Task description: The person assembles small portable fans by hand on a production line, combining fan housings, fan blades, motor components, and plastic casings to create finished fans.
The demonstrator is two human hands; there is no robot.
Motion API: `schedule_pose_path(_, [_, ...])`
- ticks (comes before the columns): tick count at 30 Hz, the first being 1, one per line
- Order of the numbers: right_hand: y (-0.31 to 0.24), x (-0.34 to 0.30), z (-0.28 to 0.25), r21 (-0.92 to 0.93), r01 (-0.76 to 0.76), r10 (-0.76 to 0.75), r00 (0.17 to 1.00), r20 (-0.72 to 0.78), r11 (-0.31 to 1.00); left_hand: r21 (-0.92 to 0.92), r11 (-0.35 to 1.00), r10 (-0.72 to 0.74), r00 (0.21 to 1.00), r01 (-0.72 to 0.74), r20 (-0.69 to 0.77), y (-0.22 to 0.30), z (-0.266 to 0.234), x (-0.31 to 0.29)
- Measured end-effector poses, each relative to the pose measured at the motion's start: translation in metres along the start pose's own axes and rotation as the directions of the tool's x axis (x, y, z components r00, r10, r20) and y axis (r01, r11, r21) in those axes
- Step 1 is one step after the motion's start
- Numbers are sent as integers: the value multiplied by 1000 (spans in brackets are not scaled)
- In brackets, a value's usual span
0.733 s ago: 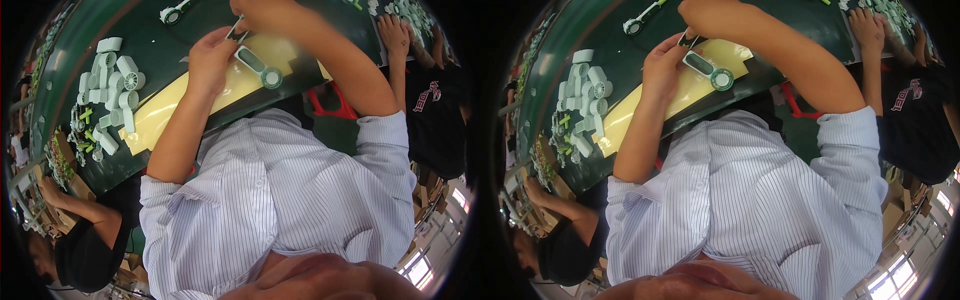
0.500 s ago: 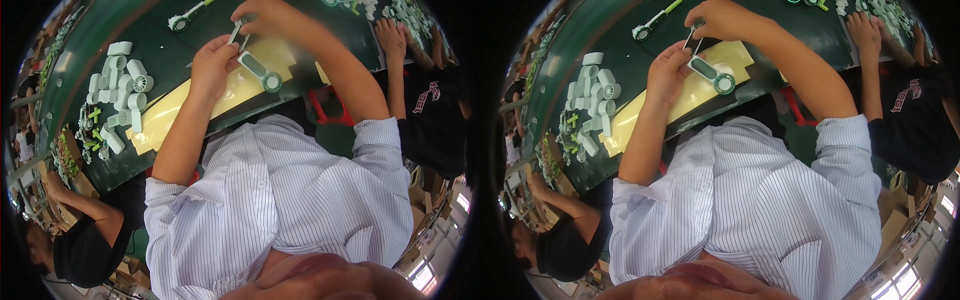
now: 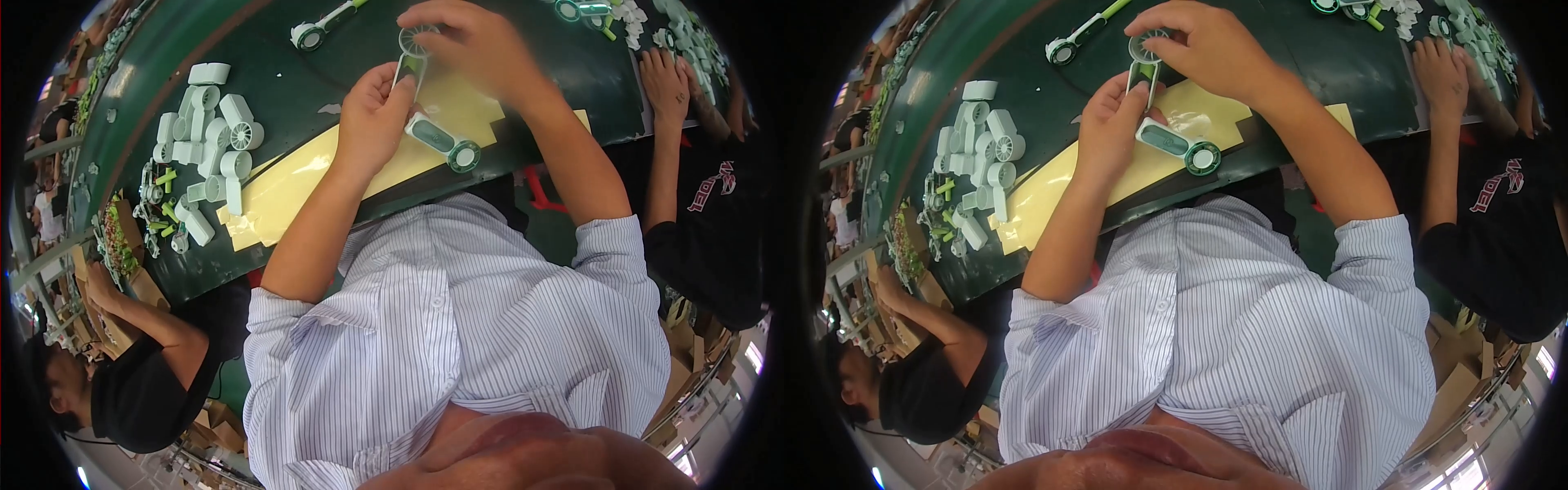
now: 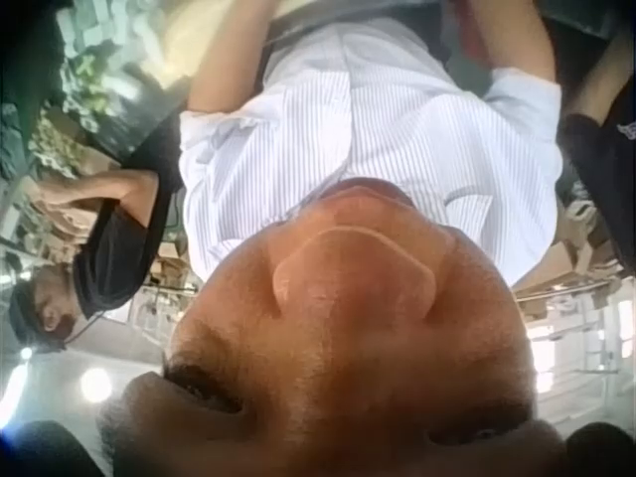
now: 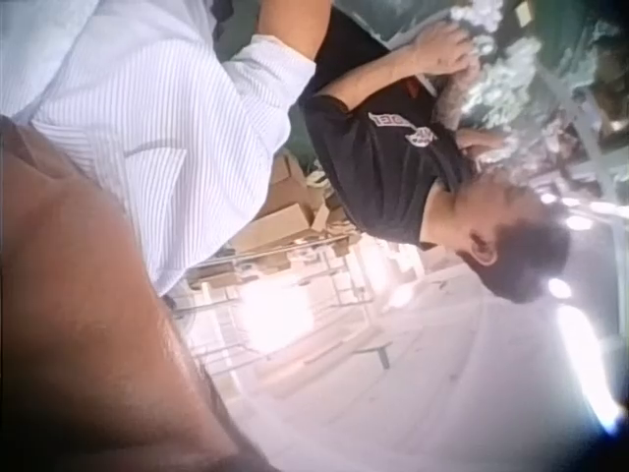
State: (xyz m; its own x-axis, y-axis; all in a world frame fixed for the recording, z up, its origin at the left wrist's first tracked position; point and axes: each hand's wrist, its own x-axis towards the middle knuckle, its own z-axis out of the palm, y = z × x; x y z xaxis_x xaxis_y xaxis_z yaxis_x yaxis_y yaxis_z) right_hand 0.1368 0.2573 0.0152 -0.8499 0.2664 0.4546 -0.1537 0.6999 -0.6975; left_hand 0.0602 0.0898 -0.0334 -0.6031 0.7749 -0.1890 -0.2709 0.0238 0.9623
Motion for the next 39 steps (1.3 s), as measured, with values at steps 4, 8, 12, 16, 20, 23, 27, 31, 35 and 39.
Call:
schedule_pose_path(4, [24,0,11,80,398,-378,907,-188,914,-12,1000,-18,1000,18,18,6,-1,2])
schedule_pose_path(8, [23,6,12,74,454,-433,879,-199,888,-113,992,51,999,-51,-4,6,3,4])
schedule_pose_path(12, [-36,11,2,292,-55,103,983,-153,955,-197,976,64,990,-88,-122,17,4,0])
schedule_pose_path(16, [-36,-26,-10,739,-221,213,971,107,636,-256,950,130,970,-181,-204,26,-10,0])
schedule_pose_path(20, [-47,-78,0,625,-769,22,628,778,-134,-372,910,147,981,-184,-128,37,-3,-1])
schedule_pose_path(23, [-56,-64,25,525,-735,150,515,844,-430,-369,900,227,972,-231,-55,52,3,-13])
schedule_pose_path(27, [-29,-52,42,698,-524,154,735,660,-487,-263,935,277,953,-239,119,57,-17,-14])
schedule_pose_path(31, [-38,-31,35,712,-636,378,607,699,-297,-612,775,293,947,-157,128,48,-40,-10])
schedule_pose_path(35, [-26,-23,36,809,-584,461,737,494,67,-697,714,156,985,-63,70,43,-43,2])
schedule_pose_path(39, [-12,-18,32,786,-553,527,771,358,275,-457,884,107,994,-95,-1,38,-50,4])
